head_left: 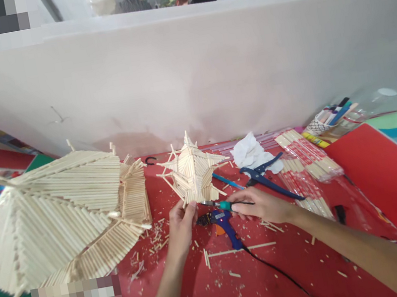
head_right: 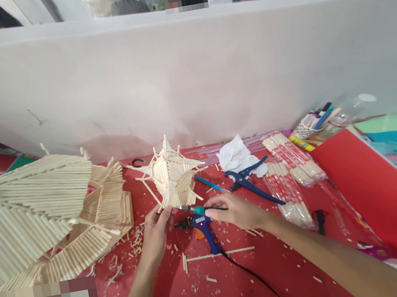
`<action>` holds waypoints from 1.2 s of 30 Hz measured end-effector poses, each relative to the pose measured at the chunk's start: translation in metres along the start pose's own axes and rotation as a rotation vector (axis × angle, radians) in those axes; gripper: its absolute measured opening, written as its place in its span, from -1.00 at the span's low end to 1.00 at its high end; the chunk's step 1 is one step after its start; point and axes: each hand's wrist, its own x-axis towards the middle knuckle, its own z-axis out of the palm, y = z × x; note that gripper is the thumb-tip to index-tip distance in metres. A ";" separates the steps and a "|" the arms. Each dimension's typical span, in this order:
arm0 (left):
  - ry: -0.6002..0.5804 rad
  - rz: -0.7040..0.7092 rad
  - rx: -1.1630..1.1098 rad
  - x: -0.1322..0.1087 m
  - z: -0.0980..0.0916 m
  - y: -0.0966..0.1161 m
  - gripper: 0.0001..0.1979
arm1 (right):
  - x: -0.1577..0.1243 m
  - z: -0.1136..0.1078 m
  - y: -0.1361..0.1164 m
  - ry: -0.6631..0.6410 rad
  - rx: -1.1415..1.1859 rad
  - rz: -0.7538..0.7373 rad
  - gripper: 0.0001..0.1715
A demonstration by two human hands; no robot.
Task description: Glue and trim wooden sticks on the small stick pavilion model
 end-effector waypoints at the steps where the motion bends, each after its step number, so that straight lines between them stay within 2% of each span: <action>1: 0.003 -0.002 0.000 0.000 0.000 0.000 -0.59 | 0.000 0.000 -0.002 0.009 -0.010 -0.005 -0.57; 9: 0.003 -0.012 -0.018 0.000 0.001 -0.001 -0.58 | -0.004 -0.002 -0.012 0.025 -0.063 -0.030 -0.64; 30: -0.005 0.001 -0.018 0.000 0.001 -0.003 -0.59 | -0.004 0.004 0.006 0.099 -0.077 -0.071 -0.61; 33: -0.007 0.005 -0.012 0.000 0.001 -0.002 -0.57 | -0.001 0.003 0.009 0.059 -0.060 -0.059 -0.61; 36: -0.010 0.020 0.008 0.000 0.000 -0.003 -0.55 | -0.001 -0.002 0.013 -0.049 -0.055 -0.032 -0.59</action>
